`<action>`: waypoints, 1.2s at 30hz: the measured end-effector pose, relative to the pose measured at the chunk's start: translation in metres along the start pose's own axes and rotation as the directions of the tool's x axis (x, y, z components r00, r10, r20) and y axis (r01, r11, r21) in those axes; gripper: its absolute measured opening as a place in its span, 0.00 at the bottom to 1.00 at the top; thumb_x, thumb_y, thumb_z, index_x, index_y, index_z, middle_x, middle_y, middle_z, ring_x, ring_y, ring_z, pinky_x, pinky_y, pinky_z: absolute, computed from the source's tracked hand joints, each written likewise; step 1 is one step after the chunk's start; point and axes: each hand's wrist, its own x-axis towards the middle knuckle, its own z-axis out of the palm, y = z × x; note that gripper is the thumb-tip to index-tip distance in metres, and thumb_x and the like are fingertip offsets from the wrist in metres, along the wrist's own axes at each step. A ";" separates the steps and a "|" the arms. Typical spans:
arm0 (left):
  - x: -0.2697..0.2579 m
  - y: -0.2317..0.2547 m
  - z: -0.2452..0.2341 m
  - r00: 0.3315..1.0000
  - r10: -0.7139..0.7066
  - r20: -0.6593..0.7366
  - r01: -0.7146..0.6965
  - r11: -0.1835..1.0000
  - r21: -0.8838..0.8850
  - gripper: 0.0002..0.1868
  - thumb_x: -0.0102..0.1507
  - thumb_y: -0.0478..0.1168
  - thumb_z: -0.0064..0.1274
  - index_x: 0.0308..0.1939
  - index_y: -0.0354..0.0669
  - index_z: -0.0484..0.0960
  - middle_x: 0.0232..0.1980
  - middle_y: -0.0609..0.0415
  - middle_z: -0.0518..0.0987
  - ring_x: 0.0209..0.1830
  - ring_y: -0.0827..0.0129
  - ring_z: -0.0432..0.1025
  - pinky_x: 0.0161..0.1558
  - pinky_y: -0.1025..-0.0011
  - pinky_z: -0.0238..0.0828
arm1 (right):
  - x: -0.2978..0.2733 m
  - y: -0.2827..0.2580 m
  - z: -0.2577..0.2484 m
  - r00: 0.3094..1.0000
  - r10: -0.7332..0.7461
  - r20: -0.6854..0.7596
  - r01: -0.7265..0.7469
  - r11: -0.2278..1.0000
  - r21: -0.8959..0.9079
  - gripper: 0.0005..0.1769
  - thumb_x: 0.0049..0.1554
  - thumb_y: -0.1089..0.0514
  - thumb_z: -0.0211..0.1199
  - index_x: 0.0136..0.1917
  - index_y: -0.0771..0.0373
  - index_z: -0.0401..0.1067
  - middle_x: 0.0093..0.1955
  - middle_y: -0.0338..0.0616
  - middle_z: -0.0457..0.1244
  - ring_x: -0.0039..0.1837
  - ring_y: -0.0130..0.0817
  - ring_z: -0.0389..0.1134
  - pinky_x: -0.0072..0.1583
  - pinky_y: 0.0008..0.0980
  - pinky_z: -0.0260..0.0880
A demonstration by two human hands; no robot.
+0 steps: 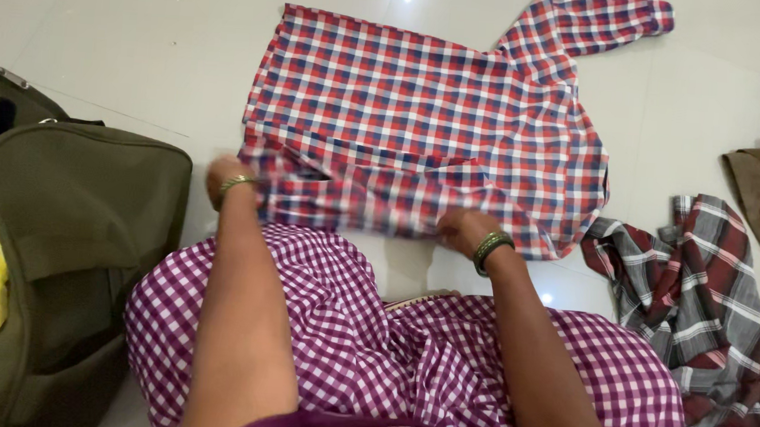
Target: The person folds a red, white, and blue checkered shirt on the floor. They smooth the fabric, fold the sleeves inward, fold the bottom up, and then fold the shirt in half.
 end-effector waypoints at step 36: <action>0.025 -0.003 0.014 0.923 0.349 -0.162 -0.304 0.920 0.249 0.15 0.55 0.42 0.70 0.45 0.48 0.85 0.47 0.46 0.85 0.40 0.58 0.81 0.40 0.62 0.77 | 0.074 0.032 0.001 0.804 0.226 -0.550 -0.196 0.974 0.113 0.07 0.58 0.54 0.67 0.50 0.50 0.81 0.53 0.40 0.69 0.63 0.43 0.64 0.74 0.54 0.48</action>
